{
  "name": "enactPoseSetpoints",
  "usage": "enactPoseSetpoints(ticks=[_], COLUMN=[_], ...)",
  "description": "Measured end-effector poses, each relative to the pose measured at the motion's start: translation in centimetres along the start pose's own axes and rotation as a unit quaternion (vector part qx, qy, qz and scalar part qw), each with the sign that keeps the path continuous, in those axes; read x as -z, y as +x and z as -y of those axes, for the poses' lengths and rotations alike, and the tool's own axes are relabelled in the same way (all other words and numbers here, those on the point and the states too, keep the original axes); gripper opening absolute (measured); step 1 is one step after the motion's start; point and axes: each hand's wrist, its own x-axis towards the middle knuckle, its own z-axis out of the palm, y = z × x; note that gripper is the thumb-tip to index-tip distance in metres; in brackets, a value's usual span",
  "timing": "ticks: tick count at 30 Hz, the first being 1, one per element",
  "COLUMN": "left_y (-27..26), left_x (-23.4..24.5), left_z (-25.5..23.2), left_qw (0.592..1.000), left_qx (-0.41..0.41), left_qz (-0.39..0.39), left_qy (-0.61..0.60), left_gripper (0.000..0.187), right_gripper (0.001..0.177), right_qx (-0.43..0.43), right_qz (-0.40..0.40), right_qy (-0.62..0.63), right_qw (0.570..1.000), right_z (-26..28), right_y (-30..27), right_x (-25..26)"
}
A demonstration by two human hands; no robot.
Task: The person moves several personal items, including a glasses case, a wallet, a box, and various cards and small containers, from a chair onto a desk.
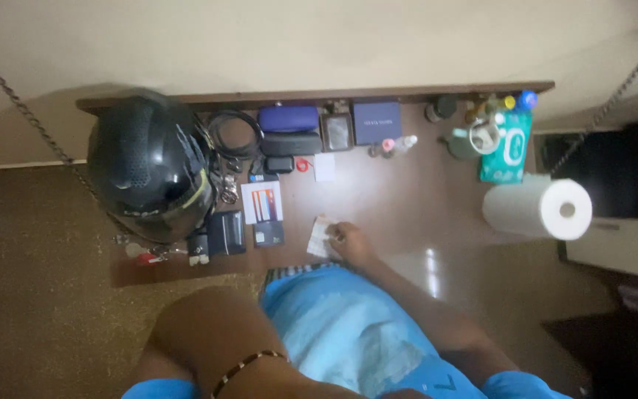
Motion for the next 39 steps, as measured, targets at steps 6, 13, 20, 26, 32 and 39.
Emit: enactPoseSetpoints(ticks=[6,13,20,26,32,39], left_y=[0.8,2.4,2.0,0.5,1.1,-0.9], left_x=[-1.9,-4.7,-9.1,-13.8,-19.0,-17.5], left_z=[-0.7,-0.2,2.9,7.1,9.9,17.3], left_qw=[0.999,0.995,0.992,0.988,0.985,0.979], left_qx=[0.017,0.036,0.040,0.052,0.063,0.138], left_qz=[0.032,0.070,0.108,0.133,0.152,0.076], left_qy=[-0.034,-0.054,-0.058,-0.062,-0.056,0.127], left_gripper=[0.038,0.036,0.033,0.031,0.030,0.028], right_gripper=[0.031,0.039,0.036,0.041,0.044,0.041], right_qx=[0.040,0.017,0.023,0.019,0.042,-0.026], right_qz=[-0.014,-0.017,-0.076,-0.112,-0.189,-0.169], right_qy=[0.014,-0.001,0.003,-0.006,0.055,0.206], right_qw=[0.999,1.000,0.997,0.993,0.980,0.963], right_z=[-1.7,-3.7,-8.5,-13.4,-17.9,-20.5], right_y=[-1.8,-4.2,-7.6,-12.1,-17.3,-21.2], right_x=[-1.7,-2.4,-2.7,-2.6,-2.1,0.2])
